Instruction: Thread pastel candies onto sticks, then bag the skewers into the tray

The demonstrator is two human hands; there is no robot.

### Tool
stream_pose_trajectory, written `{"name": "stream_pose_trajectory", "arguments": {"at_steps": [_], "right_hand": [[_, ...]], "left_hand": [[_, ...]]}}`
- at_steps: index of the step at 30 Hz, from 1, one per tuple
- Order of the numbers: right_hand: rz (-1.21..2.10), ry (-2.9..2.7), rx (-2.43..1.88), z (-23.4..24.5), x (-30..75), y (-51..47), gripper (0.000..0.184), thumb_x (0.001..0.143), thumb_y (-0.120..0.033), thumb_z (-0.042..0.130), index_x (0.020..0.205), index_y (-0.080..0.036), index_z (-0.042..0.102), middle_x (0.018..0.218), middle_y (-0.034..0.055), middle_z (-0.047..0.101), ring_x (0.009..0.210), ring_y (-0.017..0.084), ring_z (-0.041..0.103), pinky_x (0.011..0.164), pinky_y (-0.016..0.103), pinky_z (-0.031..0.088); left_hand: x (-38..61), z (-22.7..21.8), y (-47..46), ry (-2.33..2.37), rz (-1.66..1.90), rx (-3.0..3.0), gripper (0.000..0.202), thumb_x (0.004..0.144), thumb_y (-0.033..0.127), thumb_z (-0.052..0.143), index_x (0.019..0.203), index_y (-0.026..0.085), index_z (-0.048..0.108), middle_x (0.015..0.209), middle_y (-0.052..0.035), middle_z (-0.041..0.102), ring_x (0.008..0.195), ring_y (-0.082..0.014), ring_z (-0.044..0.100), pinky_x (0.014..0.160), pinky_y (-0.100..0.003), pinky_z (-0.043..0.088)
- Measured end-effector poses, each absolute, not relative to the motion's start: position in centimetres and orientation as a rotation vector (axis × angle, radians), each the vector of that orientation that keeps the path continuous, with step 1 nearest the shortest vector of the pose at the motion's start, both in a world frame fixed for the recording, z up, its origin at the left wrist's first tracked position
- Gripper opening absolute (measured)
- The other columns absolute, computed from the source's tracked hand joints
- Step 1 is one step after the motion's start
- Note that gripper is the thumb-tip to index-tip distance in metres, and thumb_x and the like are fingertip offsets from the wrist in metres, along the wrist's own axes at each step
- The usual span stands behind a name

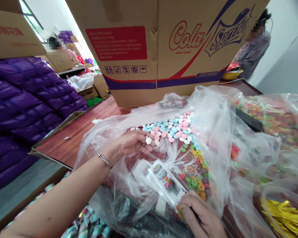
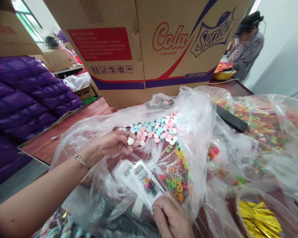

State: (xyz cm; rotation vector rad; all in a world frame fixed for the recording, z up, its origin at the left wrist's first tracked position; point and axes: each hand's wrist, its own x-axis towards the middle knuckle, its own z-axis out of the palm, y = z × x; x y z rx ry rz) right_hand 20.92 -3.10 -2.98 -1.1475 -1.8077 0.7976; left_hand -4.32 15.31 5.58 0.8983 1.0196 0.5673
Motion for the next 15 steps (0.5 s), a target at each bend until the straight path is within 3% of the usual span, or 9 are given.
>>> {"name": "stream_pose_trajectory", "arguments": {"at_steps": [5,9,15], "right_hand": [[0.839,-1.729,-1.191,-2.7,20.7,-3.3,0.025,0.098,-0.029,0.046,0.08,-0.022,0.062,0.073,0.0008,0.061,0.068,0.013,0.06,0.064,0.02,0.049],[0.848,-1.69,-1.207,-2.7,20.4,-3.6,0.026,0.097,-0.033,0.049,0.08,-0.022,0.064,0.075,0.0018,0.062,0.071,0.015,0.062,0.068,0.021,0.05],[0.805,-1.747,-1.234,-2.3,20.7,-3.3,0.025,0.097,-0.031,0.05,0.079,-0.022,0.066,0.075,0.002,0.064,0.071,0.015,0.064,0.066,0.02,0.051]], "left_hand": [[-4.6,5.3,14.5,0.962,0.643,0.841,0.037,0.063,-0.006,0.054,0.093,0.008,0.07,0.089,-0.0141,0.078,0.077,-0.0221,0.077,0.07,-0.029,0.062],[-4.8,5.1,13.5,0.93,0.702,0.85,0.031,0.07,-0.002,0.061,0.098,0.007,0.07,0.098,-0.0158,0.078,0.087,-0.0248,0.076,0.081,-0.034,0.061],[-4.9,4.2,12.5,1.004,0.779,0.912,0.021,0.075,0.007,0.073,0.095,0.008,0.067,0.085,-0.0139,0.078,0.069,-0.0188,0.076,0.069,-0.027,0.061]]}}
